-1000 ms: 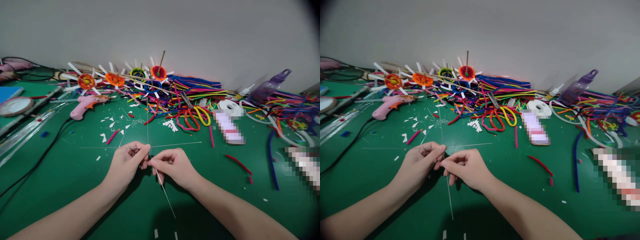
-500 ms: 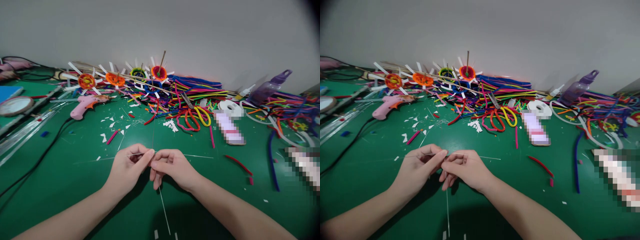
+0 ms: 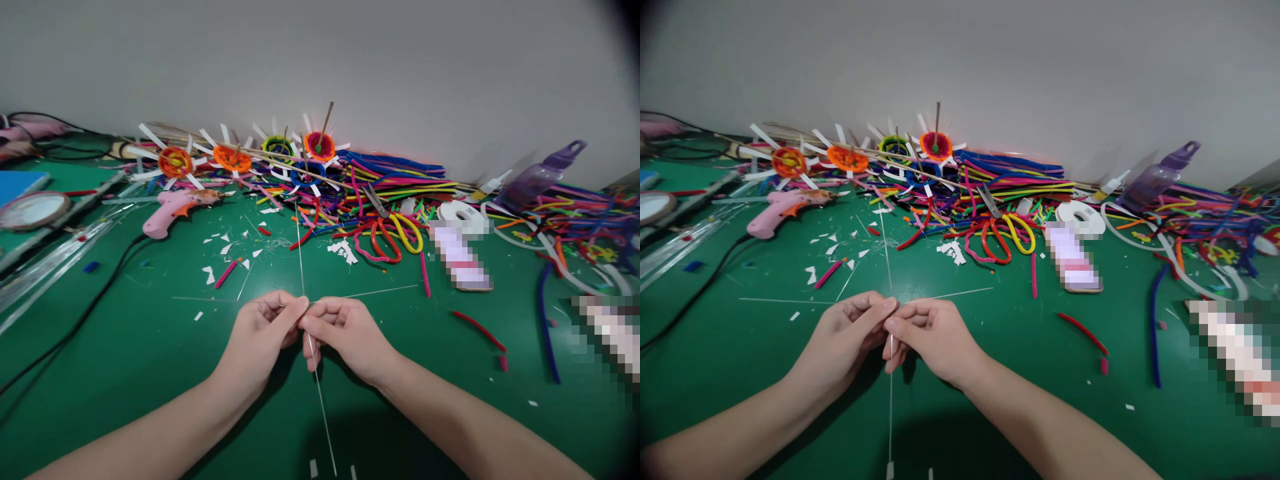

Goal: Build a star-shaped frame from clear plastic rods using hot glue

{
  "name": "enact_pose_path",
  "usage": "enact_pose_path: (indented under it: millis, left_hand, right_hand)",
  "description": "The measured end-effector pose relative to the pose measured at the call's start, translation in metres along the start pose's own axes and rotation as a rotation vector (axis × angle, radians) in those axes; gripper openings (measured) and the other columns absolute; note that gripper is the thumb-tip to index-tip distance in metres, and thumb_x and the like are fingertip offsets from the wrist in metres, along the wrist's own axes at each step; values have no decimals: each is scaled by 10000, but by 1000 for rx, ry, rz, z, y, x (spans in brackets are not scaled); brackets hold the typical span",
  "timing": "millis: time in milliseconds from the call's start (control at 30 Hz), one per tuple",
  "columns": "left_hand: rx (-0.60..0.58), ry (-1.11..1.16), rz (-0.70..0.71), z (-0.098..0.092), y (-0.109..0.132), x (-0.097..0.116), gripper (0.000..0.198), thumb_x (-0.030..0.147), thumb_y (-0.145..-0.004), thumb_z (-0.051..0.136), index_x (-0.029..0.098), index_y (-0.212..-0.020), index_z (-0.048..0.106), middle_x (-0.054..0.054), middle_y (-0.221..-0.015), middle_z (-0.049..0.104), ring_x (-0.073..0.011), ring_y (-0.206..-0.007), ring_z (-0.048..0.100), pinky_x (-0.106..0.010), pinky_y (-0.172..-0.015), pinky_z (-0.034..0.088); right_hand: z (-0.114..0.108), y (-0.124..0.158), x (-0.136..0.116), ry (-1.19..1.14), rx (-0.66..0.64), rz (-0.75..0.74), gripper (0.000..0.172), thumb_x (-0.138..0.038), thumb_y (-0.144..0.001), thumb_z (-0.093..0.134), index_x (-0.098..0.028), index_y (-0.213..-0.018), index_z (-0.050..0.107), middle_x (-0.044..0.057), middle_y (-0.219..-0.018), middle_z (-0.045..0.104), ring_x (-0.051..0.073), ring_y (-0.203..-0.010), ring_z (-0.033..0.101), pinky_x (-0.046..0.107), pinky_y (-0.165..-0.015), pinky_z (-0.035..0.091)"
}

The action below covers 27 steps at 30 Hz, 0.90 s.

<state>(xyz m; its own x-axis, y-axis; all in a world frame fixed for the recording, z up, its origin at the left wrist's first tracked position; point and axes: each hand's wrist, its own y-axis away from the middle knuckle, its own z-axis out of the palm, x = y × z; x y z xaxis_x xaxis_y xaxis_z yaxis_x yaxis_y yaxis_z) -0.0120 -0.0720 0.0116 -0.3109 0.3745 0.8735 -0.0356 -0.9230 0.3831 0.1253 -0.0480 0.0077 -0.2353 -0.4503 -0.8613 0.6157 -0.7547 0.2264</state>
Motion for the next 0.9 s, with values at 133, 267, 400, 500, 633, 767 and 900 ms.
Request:
enact_pose_path:
  millis: [133, 267, 400, 500, 633, 767, 900]
  left_hand:
    - [-14, -6, -5, 0, -1, 1, 325, 414, -762, 637, 163, -625, 482, 24, -428, 510, -81, -407, 439, -213, -449, 280]
    - [80, -64, 35, -2, -3, 1, 339, 400, -695, 706, 152, -602, 495, 53, -474, 472, -53, -424, 404, -194, -441, 279]
    - [87, -40, 33, -3, -5, 1, 355, 416, -691, 703, 155, -587, 486, 64, -462, 421, -49, -420, 366, -193, -432, 277]
    - [66, -30, 21, -3, -6, 2, 353, 407, -701, 696, 153, -581, 483, 73, -440, 387, -38, -404, 311, -188, -417, 241]
    - [39, -95, 59, -5, -7, 3, 344, 406, -739, 664, 145, -582, 504, 65, -426, 401, -33, -404, 303, -187, -423, 222]
    - [-20, -175, 42, -6, -5, 4, 307, 409, -785, 620, 150, -644, 536, 61, -433, 427, -40, -425, 339, -184, -455, 260]
    - [-86, -177, -9, -4, 2, 3, 300, 429, -804, 592, 160, -686, 536, 61, -478, 460, -42, -423, 395, -182, -456, 284]
  right_hand:
    - [-1, 0, -2, 11, 2, 10, 197, -309, -791, 649, -129, -732, 598, -13, -566, 632, 87, -451, 604, 200, -494, 476]
    - [-2, 1, -3, 8, -26, 70, 197, -305, -770, 673, -129, -736, 593, -3, -563, 646, 99, -449, 613, 201, -476, 473]
    - [-2, 1, -1, 32, -35, 76, 199, -305, -760, 682, -132, -754, 585, -5, -569, 649, 98, -458, 618, 202, -481, 476]
    - [-3, 1, -1, 63, -40, 67, 192, -304, -762, 675, -136, -775, 583, -6, -578, 650, 100, -472, 621, 208, -491, 482]
    - [-6, 1, -7, 159, -7, 54, 177, -308, -790, 610, -135, -763, 582, -9, -562, 626, 97, -459, 603, 219, -487, 474]
    - [-15, -2, -13, 327, 141, -20, 81, -223, -799, 528, -158, -766, 563, -33, -556, 586, 73, -429, 546, 208, -464, 427]
    - [-22, -6, -11, 428, 218, -113, 97, -161, -792, 512, -179, -871, 564, -25, -687, 611, 67, -489, 561, 211, -508, 434]
